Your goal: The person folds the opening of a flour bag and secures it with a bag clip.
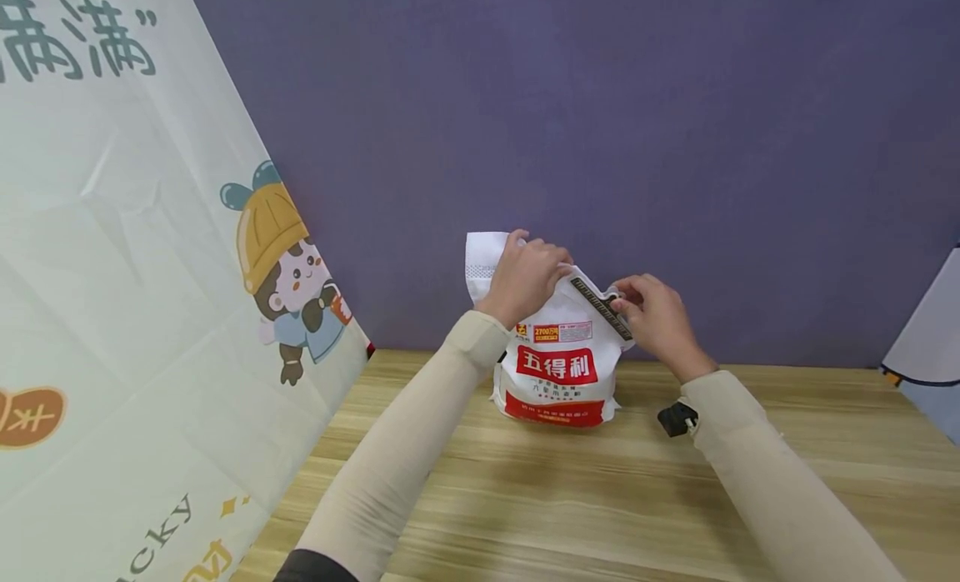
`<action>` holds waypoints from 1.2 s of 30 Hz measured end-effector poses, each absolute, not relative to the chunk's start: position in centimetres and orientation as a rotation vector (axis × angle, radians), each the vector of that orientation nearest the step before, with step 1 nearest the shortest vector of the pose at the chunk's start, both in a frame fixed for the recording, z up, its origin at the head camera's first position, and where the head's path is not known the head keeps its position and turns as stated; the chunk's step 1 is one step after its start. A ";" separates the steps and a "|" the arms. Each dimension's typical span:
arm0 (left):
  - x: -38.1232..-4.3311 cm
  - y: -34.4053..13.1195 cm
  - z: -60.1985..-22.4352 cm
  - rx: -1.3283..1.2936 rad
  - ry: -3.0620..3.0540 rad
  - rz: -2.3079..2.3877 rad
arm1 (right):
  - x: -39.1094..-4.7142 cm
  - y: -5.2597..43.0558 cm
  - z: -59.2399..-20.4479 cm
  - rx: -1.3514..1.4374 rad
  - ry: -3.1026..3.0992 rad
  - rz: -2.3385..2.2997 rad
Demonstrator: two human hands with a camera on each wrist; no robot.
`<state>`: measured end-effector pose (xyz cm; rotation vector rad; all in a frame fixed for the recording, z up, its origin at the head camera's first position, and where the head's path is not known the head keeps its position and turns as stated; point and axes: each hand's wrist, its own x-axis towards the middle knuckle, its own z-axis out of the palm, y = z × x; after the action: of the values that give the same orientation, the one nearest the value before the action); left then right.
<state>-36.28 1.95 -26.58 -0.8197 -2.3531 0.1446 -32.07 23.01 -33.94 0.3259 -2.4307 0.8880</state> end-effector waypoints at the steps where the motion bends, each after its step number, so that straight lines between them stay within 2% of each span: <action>1: -36.3 2.0 -26.6 -0.821 -2.351 0.146 | -32.0 23.0 -34.0 0.325 -2.433 0.892; 20: -36.0 1.4 -25.9 -0.842 -2.269 0.027 | -30.9 23.2 -34.5 0.255 -2.439 0.952; 36: -36.0 1.1 -25.6 -0.819 -2.177 -0.099 | -27.5 25.0 -35.6 0.180 -2.413 0.984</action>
<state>-35.95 1.05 -25.61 -0.8191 -2.1765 -0.0985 -27.48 25.05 -35.58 0.1801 -2.4126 0.9836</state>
